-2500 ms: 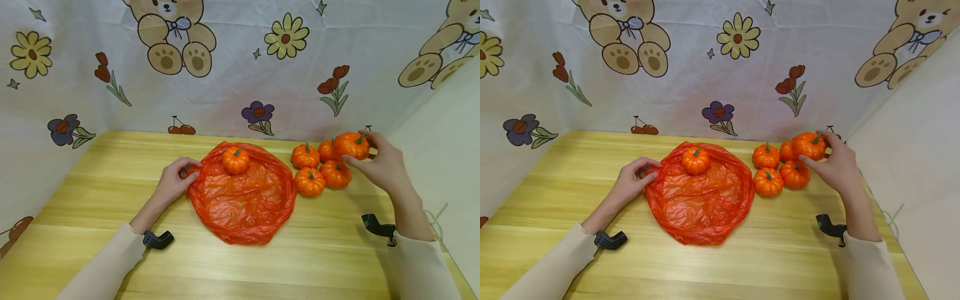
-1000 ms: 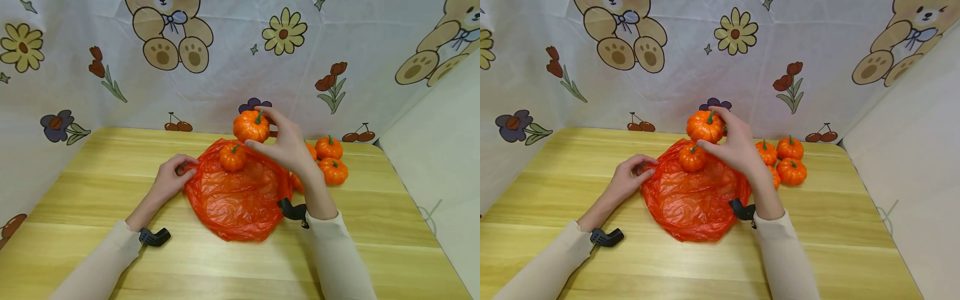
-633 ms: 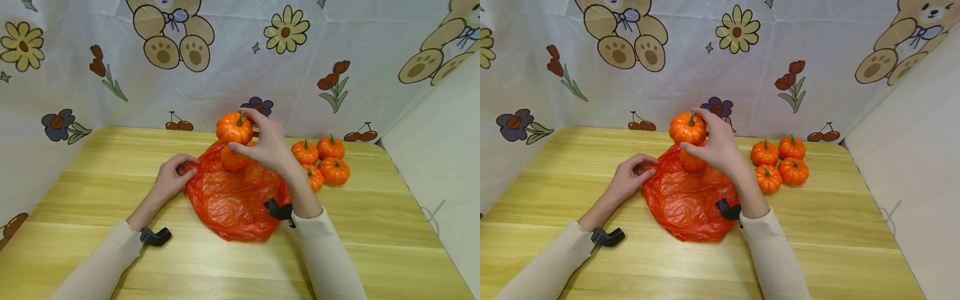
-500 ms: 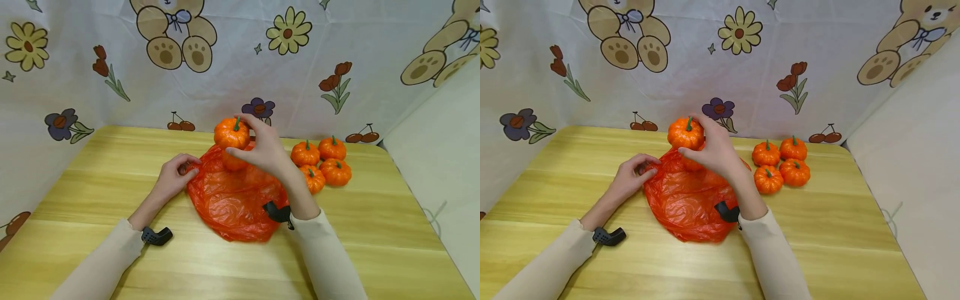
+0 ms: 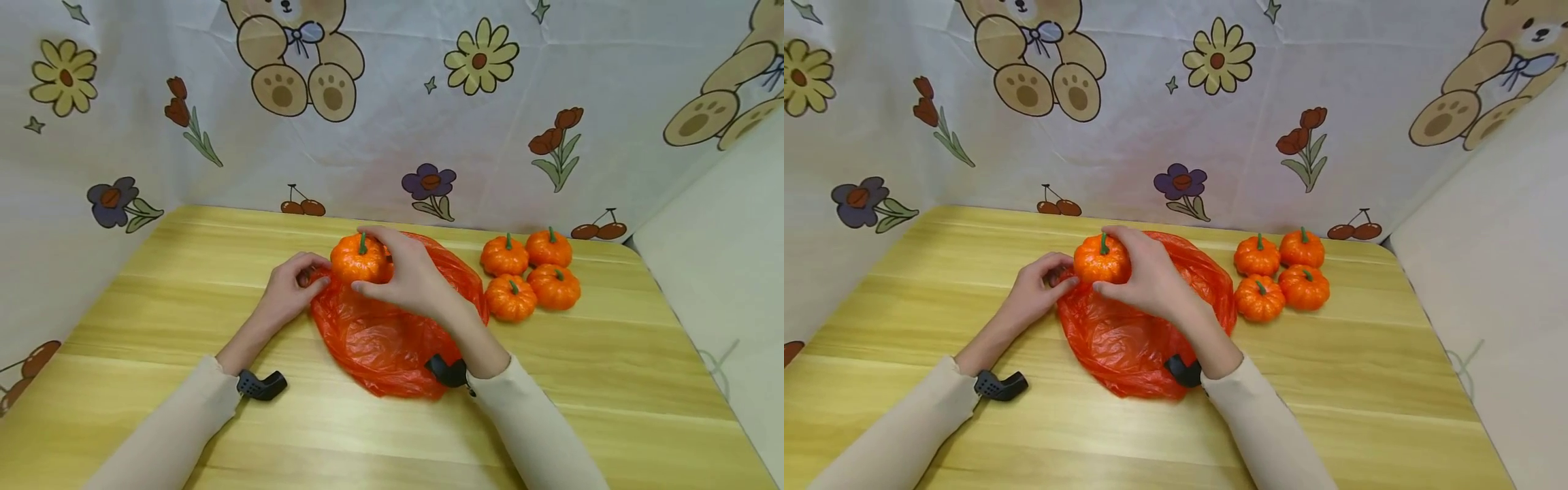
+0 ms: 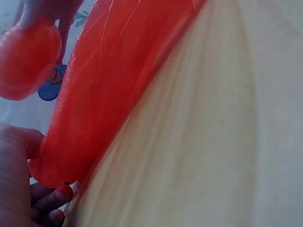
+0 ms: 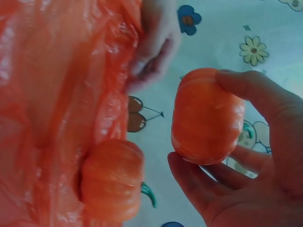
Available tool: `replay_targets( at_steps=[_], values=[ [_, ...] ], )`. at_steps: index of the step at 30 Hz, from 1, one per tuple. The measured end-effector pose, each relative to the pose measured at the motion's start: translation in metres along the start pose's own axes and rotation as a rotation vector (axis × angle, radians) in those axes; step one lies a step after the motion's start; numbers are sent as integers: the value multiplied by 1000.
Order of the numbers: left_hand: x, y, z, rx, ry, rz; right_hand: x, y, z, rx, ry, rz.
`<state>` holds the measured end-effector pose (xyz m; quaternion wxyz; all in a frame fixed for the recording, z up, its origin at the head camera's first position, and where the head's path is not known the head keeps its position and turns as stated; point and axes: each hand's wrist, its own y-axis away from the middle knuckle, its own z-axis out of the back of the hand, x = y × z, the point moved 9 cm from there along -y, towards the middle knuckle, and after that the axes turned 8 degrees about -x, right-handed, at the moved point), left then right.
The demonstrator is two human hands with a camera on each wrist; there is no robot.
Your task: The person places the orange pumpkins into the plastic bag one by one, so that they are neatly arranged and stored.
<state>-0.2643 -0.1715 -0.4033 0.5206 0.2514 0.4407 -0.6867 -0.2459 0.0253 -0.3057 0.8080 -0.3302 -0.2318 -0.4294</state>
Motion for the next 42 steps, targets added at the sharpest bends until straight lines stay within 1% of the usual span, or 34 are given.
replay_targets(
  at_steps=[5,9,14,18,23,27,31,42],
  values=[
    [0,-1,-1,-7,-9,-3,-7,5,-13,56,5,-36],
    [1,0,-1,-9,-12,5,-10,7,-24,107,20,-43],
    [2,0,-2,-4,-9,6,-13,9,-33,155,65,-26],
    [1,1,-2,3,-10,6,-14,11,-39,192,81,-9],
    [2,1,-2,5,-2,12,-17,14,-48,254,126,-9],
    [3,1,-2,2,8,14,-19,16,-54,283,165,-21],
    [3,1,-2,1,12,12,-18,17,-55,270,187,-21],
    [3,1,-2,1,1,13,-15,15,-52,196,287,27]
  ],
)
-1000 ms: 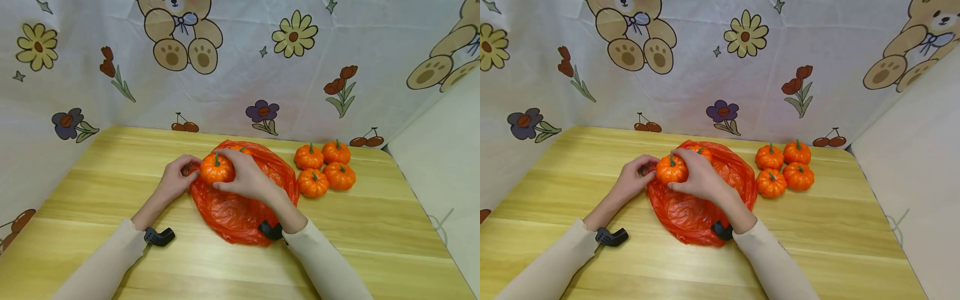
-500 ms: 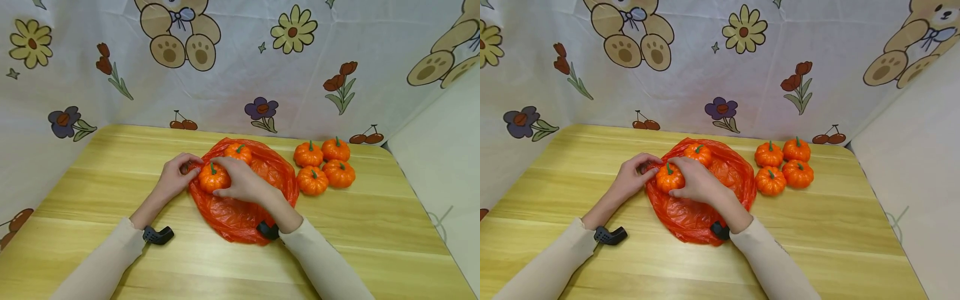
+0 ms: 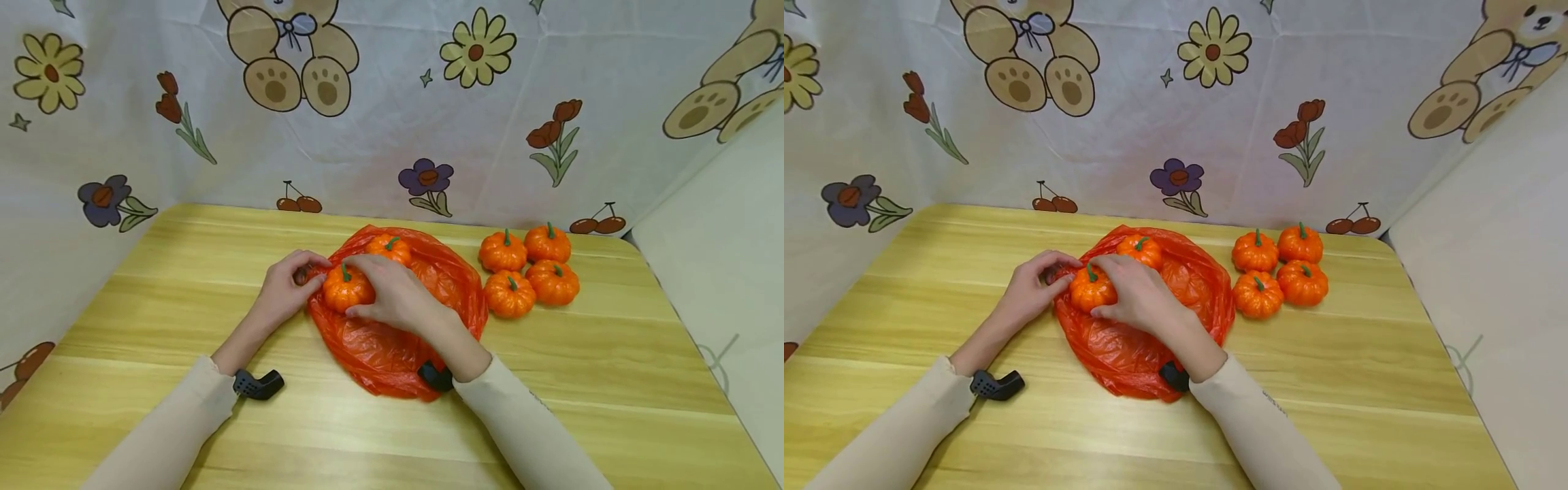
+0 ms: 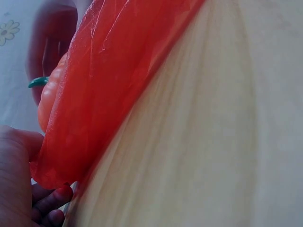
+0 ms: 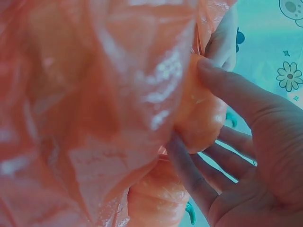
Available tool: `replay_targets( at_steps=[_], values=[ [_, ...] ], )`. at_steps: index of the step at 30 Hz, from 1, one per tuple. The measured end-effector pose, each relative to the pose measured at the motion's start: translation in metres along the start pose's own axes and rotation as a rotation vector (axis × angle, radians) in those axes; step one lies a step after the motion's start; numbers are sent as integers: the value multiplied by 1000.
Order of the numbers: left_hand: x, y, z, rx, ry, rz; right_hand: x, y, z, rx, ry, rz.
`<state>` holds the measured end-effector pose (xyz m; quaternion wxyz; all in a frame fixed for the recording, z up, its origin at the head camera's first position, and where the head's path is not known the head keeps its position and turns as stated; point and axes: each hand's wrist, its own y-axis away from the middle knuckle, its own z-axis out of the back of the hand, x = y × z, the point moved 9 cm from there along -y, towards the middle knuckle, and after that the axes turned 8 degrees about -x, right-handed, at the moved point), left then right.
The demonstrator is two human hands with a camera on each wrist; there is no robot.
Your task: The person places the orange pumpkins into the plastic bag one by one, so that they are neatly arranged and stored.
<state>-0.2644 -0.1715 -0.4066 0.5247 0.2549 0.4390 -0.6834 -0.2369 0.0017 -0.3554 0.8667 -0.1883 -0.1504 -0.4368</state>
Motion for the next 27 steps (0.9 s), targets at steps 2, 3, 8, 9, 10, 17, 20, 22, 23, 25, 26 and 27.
replay_targets(
  at_steps=[2,3,8,9,10,17,20,22,23,25,26,27],
  values=[
    [0,0,0,1,2,0,0,0,1,-8,10,8],
    [0,0,0,-1,2,-2,0,0,1,-11,11,11],
    [2,0,-1,-2,8,-1,-1,-1,3,-21,-3,10],
    [1,0,-1,-3,10,-2,-1,-1,3,-26,-7,10],
    [2,0,-1,-2,11,0,-1,-2,4,-31,-12,10],
    [3,0,-1,-3,13,4,-4,-1,18,-79,-76,27],
    [3,0,-2,-1,7,8,-10,1,31,-124,-113,31],
    [3,0,-2,-1,9,11,-15,4,40,-160,-134,24],
    [2,0,-2,-3,10,11,-19,5,45,-180,-142,20],
    [2,0,-2,-3,12,11,-25,7,53,-203,-170,6],
    [2,0,-2,-3,15,13,-29,9,56,-209,-181,-3],
    [2,0,-2,-4,16,15,-32,10,60,-215,-194,-11]
  ],
)
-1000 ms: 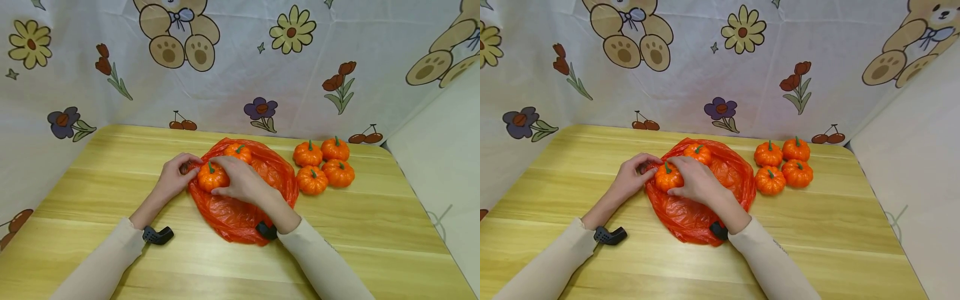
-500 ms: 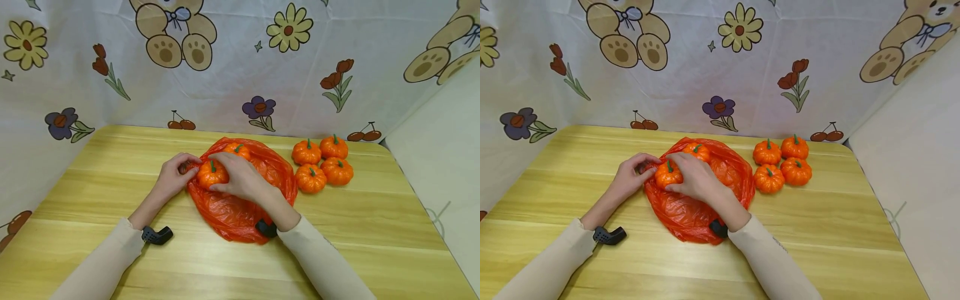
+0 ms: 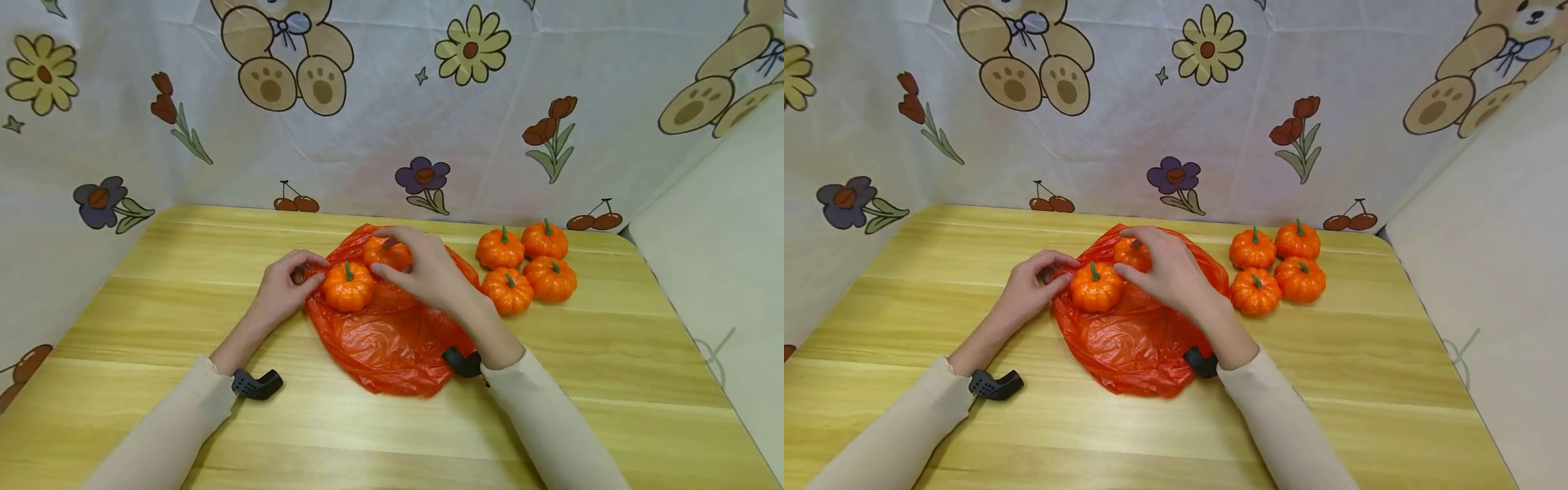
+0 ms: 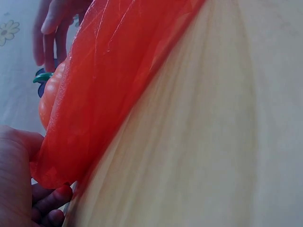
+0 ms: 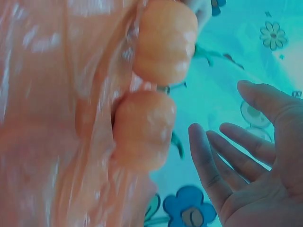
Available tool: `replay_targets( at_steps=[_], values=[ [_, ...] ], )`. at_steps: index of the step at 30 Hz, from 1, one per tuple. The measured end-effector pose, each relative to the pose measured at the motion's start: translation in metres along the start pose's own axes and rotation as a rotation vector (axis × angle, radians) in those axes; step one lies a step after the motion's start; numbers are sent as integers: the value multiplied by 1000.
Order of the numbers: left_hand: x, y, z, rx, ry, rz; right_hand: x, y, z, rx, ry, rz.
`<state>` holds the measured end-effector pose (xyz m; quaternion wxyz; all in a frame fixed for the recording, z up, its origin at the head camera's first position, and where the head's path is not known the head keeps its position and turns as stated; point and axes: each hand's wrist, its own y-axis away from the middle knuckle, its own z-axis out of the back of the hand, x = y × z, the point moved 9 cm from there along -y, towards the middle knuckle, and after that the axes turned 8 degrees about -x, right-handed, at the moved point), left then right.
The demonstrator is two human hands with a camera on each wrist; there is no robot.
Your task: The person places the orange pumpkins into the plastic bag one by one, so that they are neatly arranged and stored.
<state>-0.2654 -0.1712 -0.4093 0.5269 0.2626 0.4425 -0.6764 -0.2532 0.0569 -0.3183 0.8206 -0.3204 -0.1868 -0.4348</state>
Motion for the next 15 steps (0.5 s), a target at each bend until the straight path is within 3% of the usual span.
replay_targets(
  at_steps=[15],
  values=[
    [-1,0,-1,6,4,-2,-45,21,62,-111,-48,-106]
  ],
)
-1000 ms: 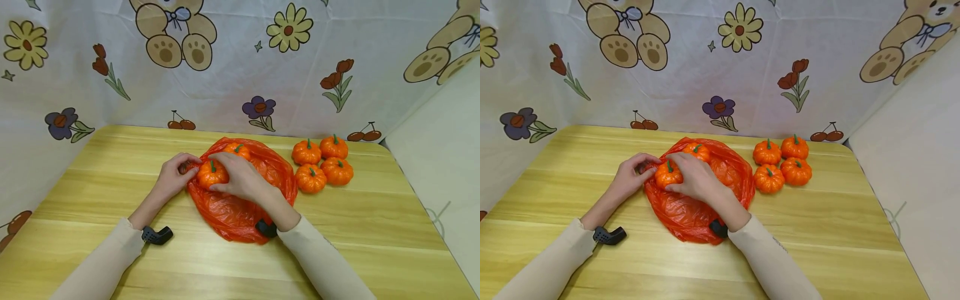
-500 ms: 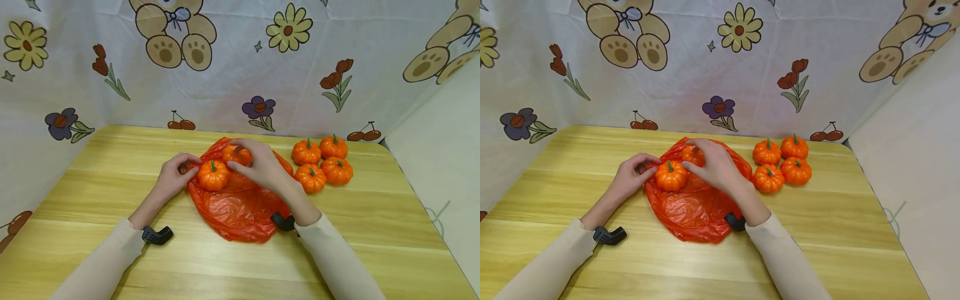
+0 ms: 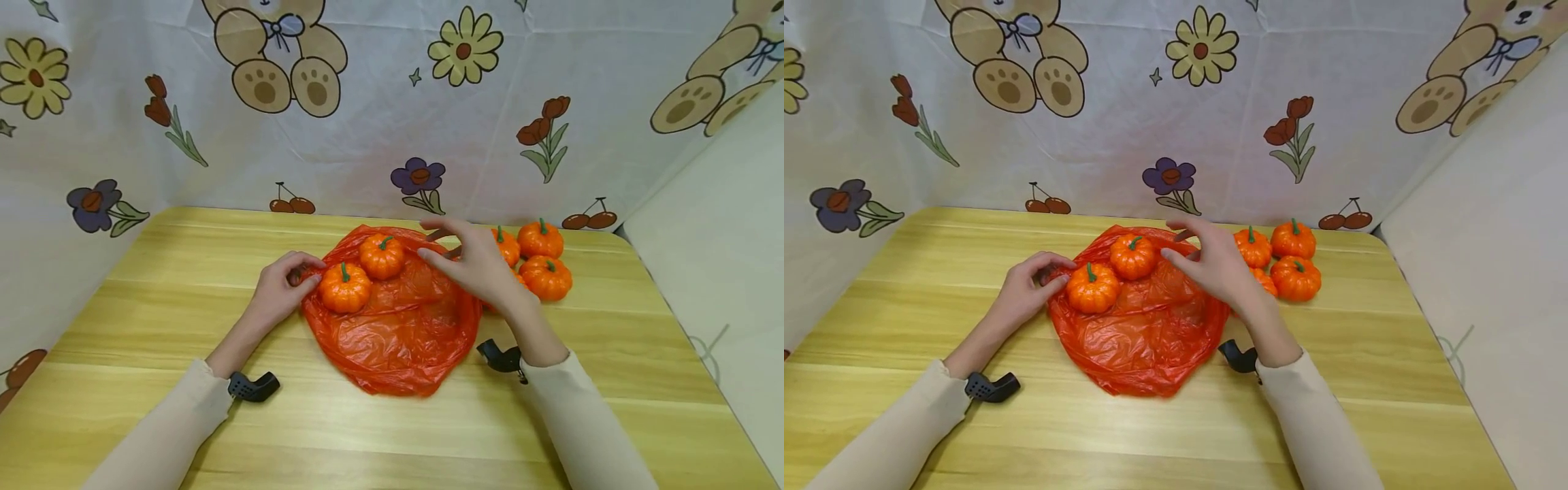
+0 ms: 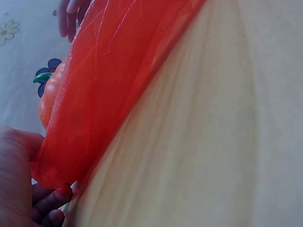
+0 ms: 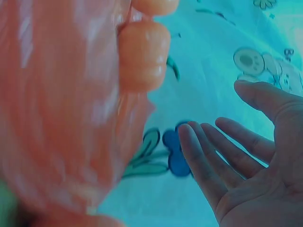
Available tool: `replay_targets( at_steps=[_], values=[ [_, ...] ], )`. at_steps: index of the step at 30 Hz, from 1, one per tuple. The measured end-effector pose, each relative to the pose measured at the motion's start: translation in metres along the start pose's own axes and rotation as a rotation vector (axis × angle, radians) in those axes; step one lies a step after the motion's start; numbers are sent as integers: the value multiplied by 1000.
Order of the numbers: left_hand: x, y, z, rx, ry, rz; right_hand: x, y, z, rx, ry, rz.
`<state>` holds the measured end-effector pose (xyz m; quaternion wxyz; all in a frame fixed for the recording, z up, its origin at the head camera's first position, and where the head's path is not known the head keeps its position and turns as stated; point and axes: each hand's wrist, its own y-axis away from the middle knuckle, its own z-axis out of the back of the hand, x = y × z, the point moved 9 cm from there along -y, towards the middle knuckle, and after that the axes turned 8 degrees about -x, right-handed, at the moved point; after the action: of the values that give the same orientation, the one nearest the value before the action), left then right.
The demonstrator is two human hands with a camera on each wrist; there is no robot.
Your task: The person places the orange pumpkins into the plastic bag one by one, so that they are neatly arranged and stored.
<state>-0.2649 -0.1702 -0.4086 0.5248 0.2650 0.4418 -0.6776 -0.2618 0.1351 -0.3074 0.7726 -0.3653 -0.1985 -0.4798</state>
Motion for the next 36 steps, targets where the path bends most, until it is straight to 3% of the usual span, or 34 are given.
replay_targets(
  at_steps=[9,20,36],
  values=[
    [1,0,1,-1,-1,4,-32,13,42,-82,30,-58],
    [3,3,4,-24,-16,-9,-69,36,87,-58,81,-159],
    [-1,1,2,-2,21,4,-122,87,160,-158,224,-213]
  ],
)
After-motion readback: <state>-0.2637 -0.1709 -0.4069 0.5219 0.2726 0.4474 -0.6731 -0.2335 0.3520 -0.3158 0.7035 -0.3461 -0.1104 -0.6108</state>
